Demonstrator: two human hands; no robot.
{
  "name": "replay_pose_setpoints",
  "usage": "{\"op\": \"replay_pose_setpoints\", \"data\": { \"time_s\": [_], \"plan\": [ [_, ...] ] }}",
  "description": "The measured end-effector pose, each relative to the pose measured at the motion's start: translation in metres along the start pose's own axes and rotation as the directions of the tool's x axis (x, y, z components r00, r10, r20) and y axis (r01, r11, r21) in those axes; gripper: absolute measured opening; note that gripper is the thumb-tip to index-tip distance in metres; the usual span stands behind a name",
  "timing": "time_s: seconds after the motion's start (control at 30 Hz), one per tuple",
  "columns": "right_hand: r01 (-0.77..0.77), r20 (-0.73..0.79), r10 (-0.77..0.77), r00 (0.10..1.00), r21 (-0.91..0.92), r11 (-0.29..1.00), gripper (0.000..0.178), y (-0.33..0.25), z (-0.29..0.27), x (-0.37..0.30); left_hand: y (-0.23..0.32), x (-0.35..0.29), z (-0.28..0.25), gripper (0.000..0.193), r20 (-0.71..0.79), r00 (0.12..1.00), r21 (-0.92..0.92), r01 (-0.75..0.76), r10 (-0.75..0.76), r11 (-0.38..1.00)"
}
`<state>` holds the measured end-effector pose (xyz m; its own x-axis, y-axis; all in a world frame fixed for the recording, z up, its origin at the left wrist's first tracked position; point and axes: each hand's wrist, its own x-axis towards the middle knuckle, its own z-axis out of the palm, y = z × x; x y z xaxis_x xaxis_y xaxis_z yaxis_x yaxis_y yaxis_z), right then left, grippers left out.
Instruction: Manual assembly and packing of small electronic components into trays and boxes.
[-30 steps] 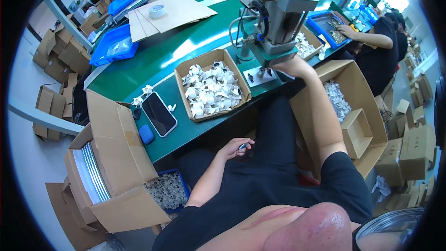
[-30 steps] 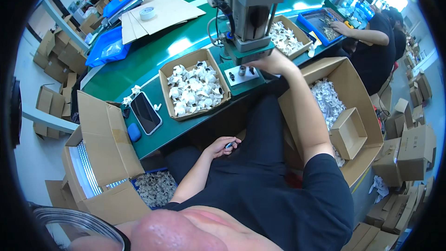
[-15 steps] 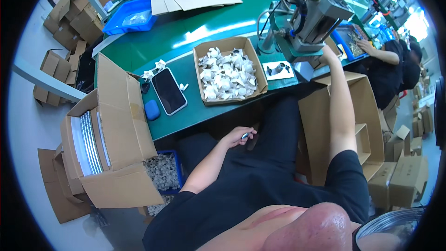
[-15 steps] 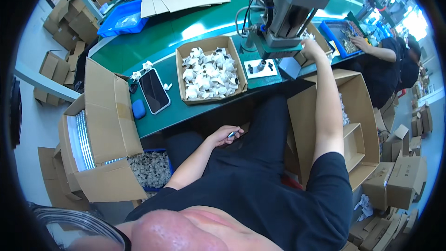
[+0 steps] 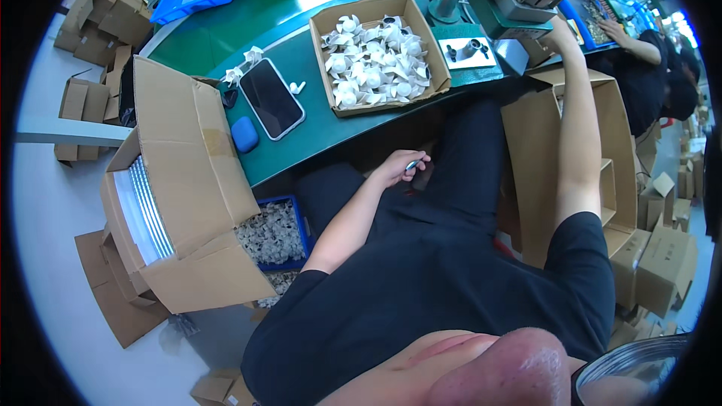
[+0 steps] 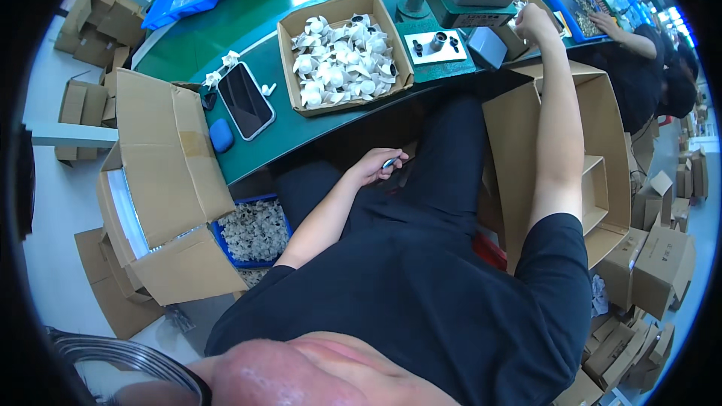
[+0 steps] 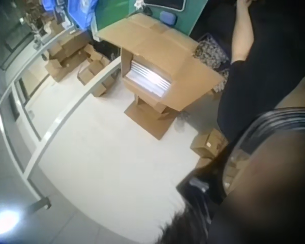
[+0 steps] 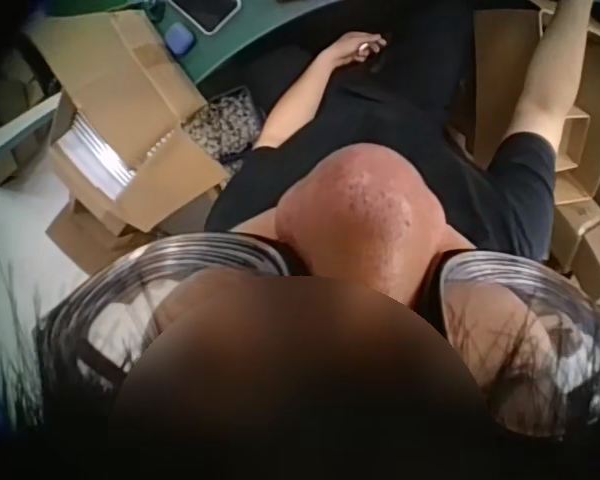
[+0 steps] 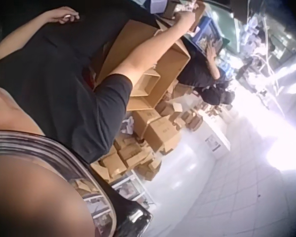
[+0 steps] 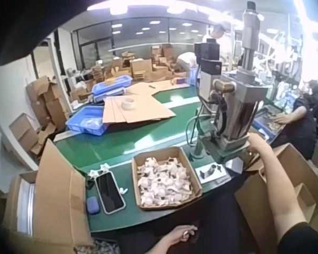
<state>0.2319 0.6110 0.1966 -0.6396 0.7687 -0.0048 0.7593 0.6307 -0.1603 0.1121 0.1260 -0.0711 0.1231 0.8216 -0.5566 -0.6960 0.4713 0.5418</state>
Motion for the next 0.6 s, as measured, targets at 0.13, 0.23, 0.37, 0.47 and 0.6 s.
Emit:
{"op": "replay_pose_setpoints", "data": {
  "time_s": [0.13,0.23,0.37,0.47,0.6],
  "plan": [
    [0.081,-0.258,-0.060,0.964,0.073,0.994,0.018,-0.013,-0.026,-0.033,0.000,-0.001,0.004,0.031,-0.006,1.000,-0.012,-0.003,0.002,1.000],
    [0.207,-0.399,-0.109,0.911,0.210,0.956,0.022,-0.041,-0.030,-0.073,0.001,0.001,0.000,0.031,0.000,1.000,-0.014,-0.002,0.002,1.000],
    [0.221,-0.248,-0.097,0.964,0.541,0.811,0.024,-0.141,-0.009,-0.143,-0.004,0.000,-0.003,0.029,-0.029,0.999,-0.016,-0.013,0.013,1.000],
    [0.339,-0.376,-0.098,0.922,0.657,0.674,0.023,-0.166,0.032,-0.153,-0.003,0.000,-0.002,0.029,-0.035,0.999,-0.015,-0.008,0.007,1.000],
    [0.488,-0.597,-0.131,0.791,0.488,0.724,0.027,-0.166,0.038,-0.160,-0.004,-0.002,0.001,0.028,-0.043,0.999,-0.043,-0.017,0.015,0.999]
  ]
}}
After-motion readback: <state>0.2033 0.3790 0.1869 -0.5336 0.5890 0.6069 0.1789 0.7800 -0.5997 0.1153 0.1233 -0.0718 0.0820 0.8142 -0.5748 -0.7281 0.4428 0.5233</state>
